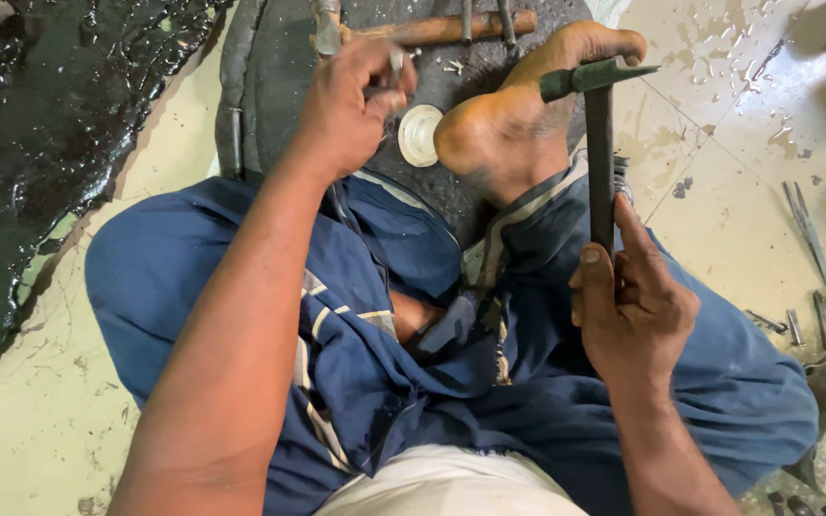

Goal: The person sits on the floor and uses a hammer and chisel to carve a spiral pattern into a white shell. They repeatedly strike the chisel to shape the material, occasionally pausing to inspect the progress.

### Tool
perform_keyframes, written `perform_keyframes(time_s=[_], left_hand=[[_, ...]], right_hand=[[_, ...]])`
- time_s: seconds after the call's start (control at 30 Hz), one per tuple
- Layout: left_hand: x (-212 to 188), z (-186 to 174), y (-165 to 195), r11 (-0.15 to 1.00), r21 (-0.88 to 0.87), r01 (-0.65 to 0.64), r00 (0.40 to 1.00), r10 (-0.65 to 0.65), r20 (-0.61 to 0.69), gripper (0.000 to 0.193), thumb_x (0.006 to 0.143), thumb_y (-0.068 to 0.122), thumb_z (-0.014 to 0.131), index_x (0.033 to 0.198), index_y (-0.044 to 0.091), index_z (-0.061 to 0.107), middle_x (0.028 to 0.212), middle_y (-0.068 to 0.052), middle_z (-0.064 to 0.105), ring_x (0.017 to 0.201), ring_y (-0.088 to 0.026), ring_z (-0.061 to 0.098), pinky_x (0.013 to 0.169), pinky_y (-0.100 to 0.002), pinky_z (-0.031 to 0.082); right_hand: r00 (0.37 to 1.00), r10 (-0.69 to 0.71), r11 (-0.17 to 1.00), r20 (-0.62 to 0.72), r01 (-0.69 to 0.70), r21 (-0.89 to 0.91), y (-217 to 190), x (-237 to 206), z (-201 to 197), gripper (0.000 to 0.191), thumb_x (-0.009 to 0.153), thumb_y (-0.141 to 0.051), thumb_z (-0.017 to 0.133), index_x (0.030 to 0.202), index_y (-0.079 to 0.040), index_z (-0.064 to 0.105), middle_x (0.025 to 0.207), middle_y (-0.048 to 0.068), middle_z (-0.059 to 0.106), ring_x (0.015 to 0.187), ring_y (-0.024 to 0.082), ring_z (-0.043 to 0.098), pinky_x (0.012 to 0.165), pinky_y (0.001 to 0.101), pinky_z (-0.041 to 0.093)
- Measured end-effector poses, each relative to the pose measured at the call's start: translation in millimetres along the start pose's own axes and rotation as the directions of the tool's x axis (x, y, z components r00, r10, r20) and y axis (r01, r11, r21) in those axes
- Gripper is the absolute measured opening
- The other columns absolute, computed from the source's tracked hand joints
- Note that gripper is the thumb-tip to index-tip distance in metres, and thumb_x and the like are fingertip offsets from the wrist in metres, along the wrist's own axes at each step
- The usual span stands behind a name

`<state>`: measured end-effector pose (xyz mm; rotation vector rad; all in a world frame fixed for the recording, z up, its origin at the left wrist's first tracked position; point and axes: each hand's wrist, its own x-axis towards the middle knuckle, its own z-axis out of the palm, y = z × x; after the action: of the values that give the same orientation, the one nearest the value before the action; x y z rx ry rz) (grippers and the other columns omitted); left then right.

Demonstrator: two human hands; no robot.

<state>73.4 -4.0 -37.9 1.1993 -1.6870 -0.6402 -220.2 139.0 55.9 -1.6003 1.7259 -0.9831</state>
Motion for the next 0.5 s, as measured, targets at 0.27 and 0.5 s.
perform_keyframes(time_s=[0.27, 0.5], left_hand=[[2.2, 0.7, 14.0, 0.985, 0.018, -0.172, 0.981, 0.170, 0.092, 0.018, 0.085, -0.008, 0.077, 0.097, 0.001, 0.067, 0.091, -0.011, 0.068, 0.083, -0.027, 0.070, 0.072, -0.038, 0.053], [-2.1, 0.2, 9.0, 0.980, 0.157, -0.118, 0.977, 0.086, 0.195, 0.017, 0.085, -0.009, 0.070, 0.099, 0.001, 0.069, 0.087, -0.013, 0.067, 0.081, -0.032, 0.068, 0.069, -0.043, 0.051]], right_hand=[[0.988, -0.149, 0.988, 0.026, 0.150, -0.045, -5.0, 3.7, 10.3, 0.044, 0.103, -0.004, 0.068, 0.147, -0.004, 0.060, 0.077, 0.004, 0.068, 0.058, 0.005, 0.058, 0.054, 0.0218, 0.047], [0.947, -0.300, 0.907, 0.114, 0.320, -0.272, -3.9, 14.9, 19.7, 0.044, 0.101, -0.011, 0.075, 0.143, -0.006, 0.065, 0.086, 0.014, 0.073, 0.067, 0.016, 0.067, 0.066, 0.0297, 0.052]])
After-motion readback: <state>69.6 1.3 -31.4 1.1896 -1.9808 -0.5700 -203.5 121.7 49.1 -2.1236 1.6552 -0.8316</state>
